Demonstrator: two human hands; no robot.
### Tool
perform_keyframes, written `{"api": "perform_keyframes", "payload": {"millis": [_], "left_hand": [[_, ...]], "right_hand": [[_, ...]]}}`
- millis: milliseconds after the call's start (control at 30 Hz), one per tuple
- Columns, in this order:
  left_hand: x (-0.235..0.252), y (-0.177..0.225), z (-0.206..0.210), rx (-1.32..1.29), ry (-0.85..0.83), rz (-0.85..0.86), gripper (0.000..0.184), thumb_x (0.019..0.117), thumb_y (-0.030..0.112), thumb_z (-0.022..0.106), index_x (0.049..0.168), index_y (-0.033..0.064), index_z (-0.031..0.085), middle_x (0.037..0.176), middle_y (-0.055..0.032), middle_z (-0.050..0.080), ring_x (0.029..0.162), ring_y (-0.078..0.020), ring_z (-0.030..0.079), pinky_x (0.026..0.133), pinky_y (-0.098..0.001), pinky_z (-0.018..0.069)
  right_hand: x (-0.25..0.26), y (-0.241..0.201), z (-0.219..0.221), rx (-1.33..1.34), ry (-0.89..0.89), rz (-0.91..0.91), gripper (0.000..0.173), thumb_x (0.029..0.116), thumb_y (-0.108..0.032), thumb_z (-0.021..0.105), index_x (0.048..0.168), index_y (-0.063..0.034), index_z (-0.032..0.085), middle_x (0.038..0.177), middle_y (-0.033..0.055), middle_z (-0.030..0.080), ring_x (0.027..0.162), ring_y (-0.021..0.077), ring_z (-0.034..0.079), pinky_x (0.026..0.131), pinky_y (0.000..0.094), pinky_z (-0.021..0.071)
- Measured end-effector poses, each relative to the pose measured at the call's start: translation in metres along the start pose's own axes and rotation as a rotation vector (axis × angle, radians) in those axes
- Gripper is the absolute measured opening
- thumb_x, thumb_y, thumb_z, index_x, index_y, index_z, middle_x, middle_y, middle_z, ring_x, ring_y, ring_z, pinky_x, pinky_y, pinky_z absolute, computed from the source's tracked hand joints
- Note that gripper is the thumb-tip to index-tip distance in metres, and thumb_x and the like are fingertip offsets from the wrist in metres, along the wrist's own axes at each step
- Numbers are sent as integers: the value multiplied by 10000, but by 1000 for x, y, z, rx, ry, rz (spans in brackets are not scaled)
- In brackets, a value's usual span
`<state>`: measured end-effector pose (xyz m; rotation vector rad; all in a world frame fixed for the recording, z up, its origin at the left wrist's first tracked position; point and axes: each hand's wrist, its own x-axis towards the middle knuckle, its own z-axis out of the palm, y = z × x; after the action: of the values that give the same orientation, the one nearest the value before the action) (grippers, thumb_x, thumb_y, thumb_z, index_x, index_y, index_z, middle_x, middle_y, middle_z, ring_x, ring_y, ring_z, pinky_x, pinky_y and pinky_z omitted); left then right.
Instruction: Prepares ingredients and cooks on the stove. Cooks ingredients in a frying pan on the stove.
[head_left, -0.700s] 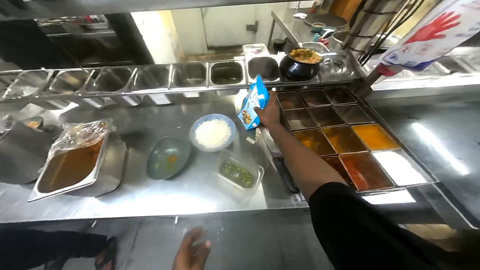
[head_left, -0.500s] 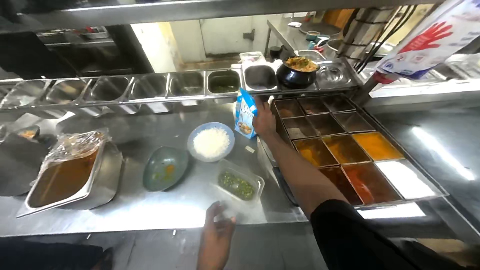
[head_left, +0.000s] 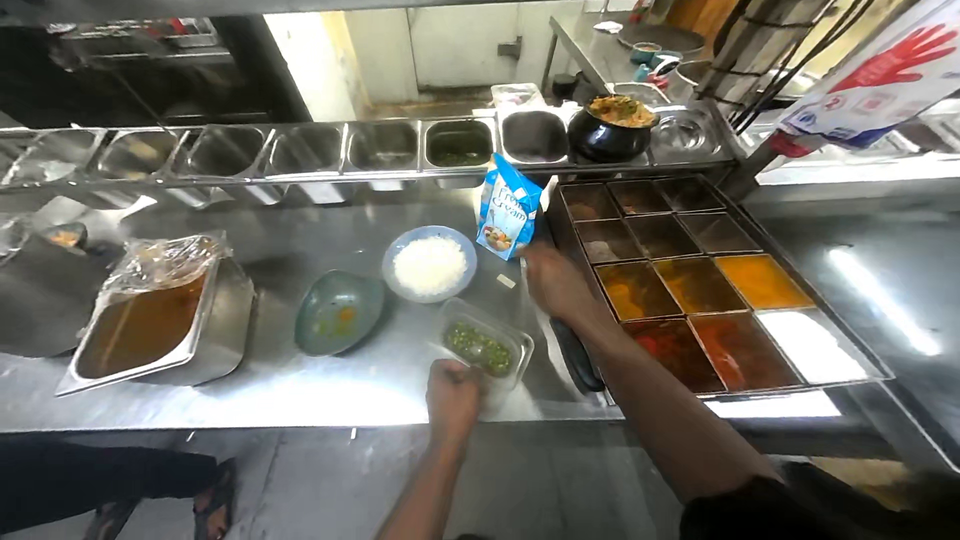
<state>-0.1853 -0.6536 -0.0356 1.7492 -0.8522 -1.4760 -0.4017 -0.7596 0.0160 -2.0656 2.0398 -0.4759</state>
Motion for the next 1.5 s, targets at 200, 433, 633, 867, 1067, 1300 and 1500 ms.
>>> {"api": "perform_keyframes", "payload": {"millis": [200, 433, 633, 867, 1067, 1300, 1500], "left_hand": [[6, -17, -58, -125, 138, 103, 102, 1015, 85, 549, 1012, -14, 526, 734, -110, 569, 532, -192, 562, 501, -349, 531], [13, -17, -99, -178, 40, 58, 65, 1024, 43, 523, 1079, 11, 509, 733, -113, 585, 516, -184, 565, 488, -325, 537], [12, -16, -104, -211, 44, 32, 73, 1025, 41, 536, 1095, 18, 532, 786, -122, 605, 533, -183, 574, 495, -325, 543], [13, -15, -101, -288, -106, -3, 139, 1037, 37, 548, 1172, 30, 519, 849, -149, 640, 636, -224, 642, 611, -381, 597], [25, -10, -40, -392, -178, -42, 186, 1101, 172, 452, 1224, 49, 519, 851, -135, 622, 650, -228, 629, 612, -381, 578], [36, -9, -4, -180, -212, 86, 237, 1034, 203, 631, 1157, 11, 566, 835, -143, 631, 665, -219, 627, 603, -359, 560], [38, 9, 10, 34, -374, 92, 421, 1061, 208, 546, 1466, 126, 467, 1198, -163, 644, 902, -279, 694, 741, -449, 602]], "right_hand": [[-119, -7, 48, -141, -623, -73, 713, 1001, -621, 501, 1449, -68, 551, 1584, 188, 424, 1484, 388, 366, 1209, 610, 267], [-183, 2, 110, -91, 31, -213, 1127, 678, -816, 719, 1498, -76, 499, 1503, 195, 528, 1408, 444, 464, 1130, 660, 367], [-185, -6, 127, -200, 54, -304, 555, 833, -416, 800, 1252, -78, 667, 1202, 162, 696, 1146, 391, 651, 1046, 595, 478], [-235, -28, 50, 706, 653, 3, 121, 938, -159, 652, 940, -44, 614, 813, 15, 626, 622, 71, 595, 536, 221, 543], [-170, -63, 55, 1776, 391, 697, 125, 966, 69, 536, 932, -44, 497, 737, 57, 579, 545, 175, 593, 609, 432, 637], [-150, -76, 83, 1376, 164, 827, 602, 945, -89, 735, 1433, -74, 382, 954, 196, 645, 666, 277, 678, 549, 413, 594], [-109, -56, 70, 1356, 167, 904, 566, 978, 2, 621, 1480, -48, 364, 1019, 211, 589, 660, 255, 626, 549, 396, 566]]}}
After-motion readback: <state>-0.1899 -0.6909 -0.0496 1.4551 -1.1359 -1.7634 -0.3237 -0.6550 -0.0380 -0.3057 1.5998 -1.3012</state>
